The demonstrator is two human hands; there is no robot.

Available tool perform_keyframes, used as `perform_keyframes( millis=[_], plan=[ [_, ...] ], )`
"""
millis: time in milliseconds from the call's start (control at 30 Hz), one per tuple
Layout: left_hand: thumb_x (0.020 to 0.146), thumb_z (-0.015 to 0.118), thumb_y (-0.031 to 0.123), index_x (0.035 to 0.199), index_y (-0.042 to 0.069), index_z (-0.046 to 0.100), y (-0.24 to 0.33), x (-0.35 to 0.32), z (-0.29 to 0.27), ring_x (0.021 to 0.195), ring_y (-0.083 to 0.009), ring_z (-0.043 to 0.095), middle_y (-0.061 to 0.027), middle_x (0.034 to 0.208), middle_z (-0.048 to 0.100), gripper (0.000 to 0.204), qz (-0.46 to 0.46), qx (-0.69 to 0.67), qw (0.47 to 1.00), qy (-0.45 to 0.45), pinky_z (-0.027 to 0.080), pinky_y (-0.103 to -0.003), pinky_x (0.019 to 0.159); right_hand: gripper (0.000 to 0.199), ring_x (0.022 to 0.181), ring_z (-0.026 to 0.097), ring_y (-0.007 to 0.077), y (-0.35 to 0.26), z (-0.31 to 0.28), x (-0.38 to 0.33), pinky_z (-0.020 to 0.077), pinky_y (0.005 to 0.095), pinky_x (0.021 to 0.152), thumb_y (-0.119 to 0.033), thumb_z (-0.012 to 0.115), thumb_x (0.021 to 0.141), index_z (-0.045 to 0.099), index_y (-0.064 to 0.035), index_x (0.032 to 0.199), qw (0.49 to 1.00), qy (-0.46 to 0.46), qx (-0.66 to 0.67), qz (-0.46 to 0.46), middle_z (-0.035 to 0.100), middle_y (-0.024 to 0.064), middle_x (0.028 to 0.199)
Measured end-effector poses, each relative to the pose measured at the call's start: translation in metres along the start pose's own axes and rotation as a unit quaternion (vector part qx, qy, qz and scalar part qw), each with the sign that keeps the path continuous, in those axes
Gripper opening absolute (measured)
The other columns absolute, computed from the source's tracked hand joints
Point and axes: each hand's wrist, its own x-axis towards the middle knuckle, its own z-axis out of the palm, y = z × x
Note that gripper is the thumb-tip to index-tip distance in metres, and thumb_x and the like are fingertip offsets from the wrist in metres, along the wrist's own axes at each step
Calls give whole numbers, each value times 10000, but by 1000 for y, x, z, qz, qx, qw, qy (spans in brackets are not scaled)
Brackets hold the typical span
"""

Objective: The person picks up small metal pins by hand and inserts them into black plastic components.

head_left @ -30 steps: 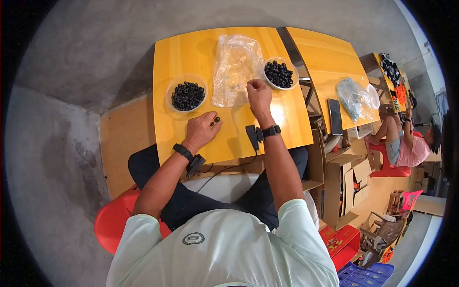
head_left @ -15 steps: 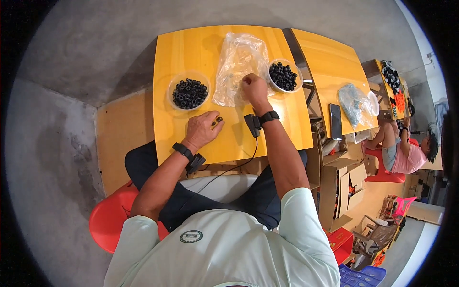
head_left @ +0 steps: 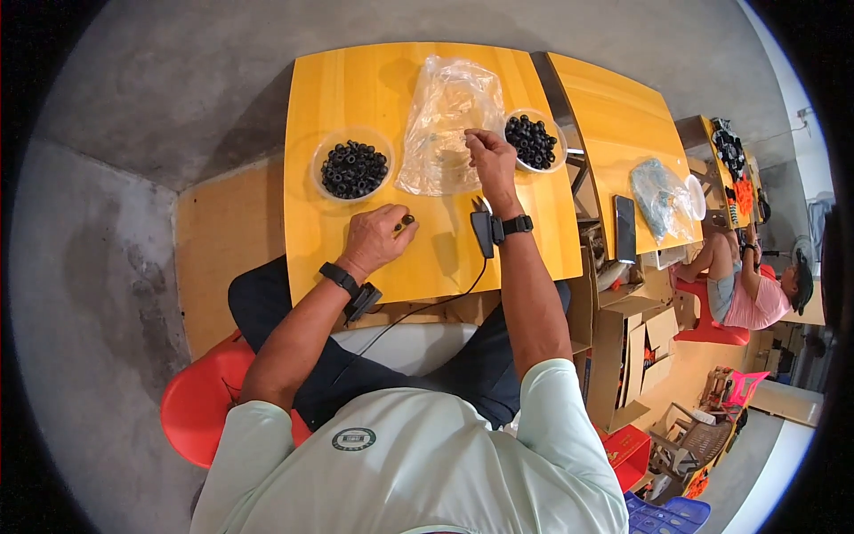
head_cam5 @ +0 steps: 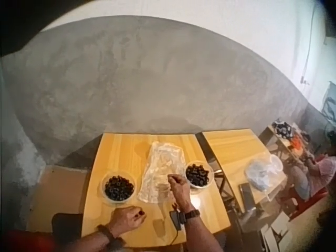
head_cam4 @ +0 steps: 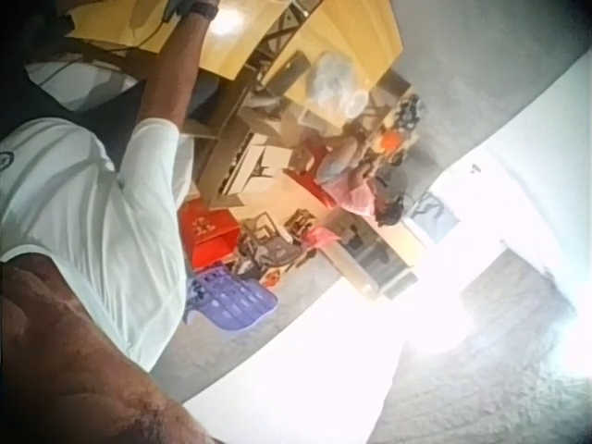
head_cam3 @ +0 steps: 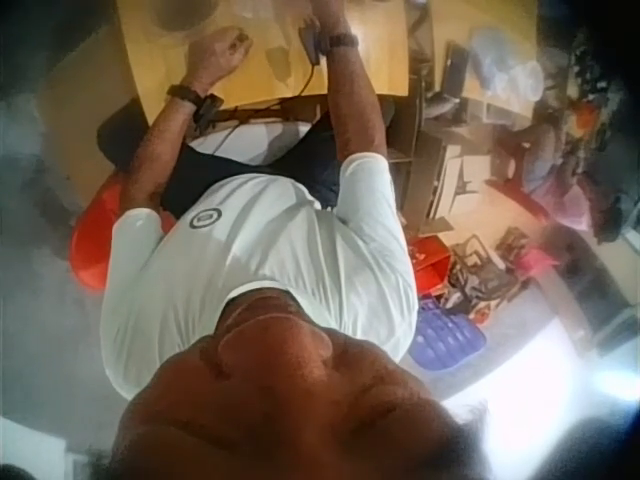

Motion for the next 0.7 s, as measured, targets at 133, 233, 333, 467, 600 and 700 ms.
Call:
perform_keyframes(
  millis=[133, 233, 333, 467, 600, 700],
  plan=[
    [817, 697, 232, 845, 71, 626, -1, 0, 0, 698, -314, 645, -100, 774, 651, 178, -1, 1, 1000, 6, 511, -402, 594, 238, 628, 544, 69, 0, 8, -1, 449, 205, 573, -125, 628, 922, 668, 17, 1108, 1000, 13, 16, -21, 674, 29, 851],
    [813, 700, 229, 846, 74, 627, 1, 1, 1, 694, -314, 645, -99, 773, 651, 175, 8, -6, 1000, 7, 513, -402, 594, 256, 630, 566, 77, 28, -1, 9, 463, 212, 571, -109, 617, 920, 653, 20, 1138, 999, 32, -8, 0, 689, 53, 868],
    [811, 701, 228, 852, 76, 628, -1, 2, 1, 693, -313, 646, -98, 773, 653, 173, 3, -5, 1000, 1, 515, -404, 597, 271, 830, 687, 197, 44, -5, 13, 529, 293, 719, -133, 655, 858, 681, 27, 1076, 998, 41, -43, 11, 718, 147, 945],
    [811, 702, 228, 859, 77, 628, -1, 1, 0, 695, -313, 648, -100, 775, 655, 175, 3, -9, 1000, 4, 517, -406, 601, 279, 843, 693, 227, 50, 4, 9, 537, 318, 729, -152, 684, 816, 697, -6, 1053, 987, 48, -140, -64, 716, 166, 950],
    [810, 703, 228, 864, 76, 629, -4, 0, 2, 699, -314, 649, -101, 774, 655, 178, 6, -18, 1000, 9, 517, -405, 602, 247, 833, 680, 300, 32, 26, -8, 542, 376, 755, -186, 713, 775, 721, -66, 989, 950, -12, -294, -105, 690, 138, 931],
    [813, 718, 211, 887, 53, 649, -2, 0, 0, 689, -306, 647, -114, 796, 660, 188, 11, -10, 1000, 2, 513, -388, 604, 150, 808, 654, 356, 25, 40, -15, 533, 430, 729, -165, 684, 777, 698, -58, 881, 894, 18, -419, -158, 654, 151, 873]
  ],
)
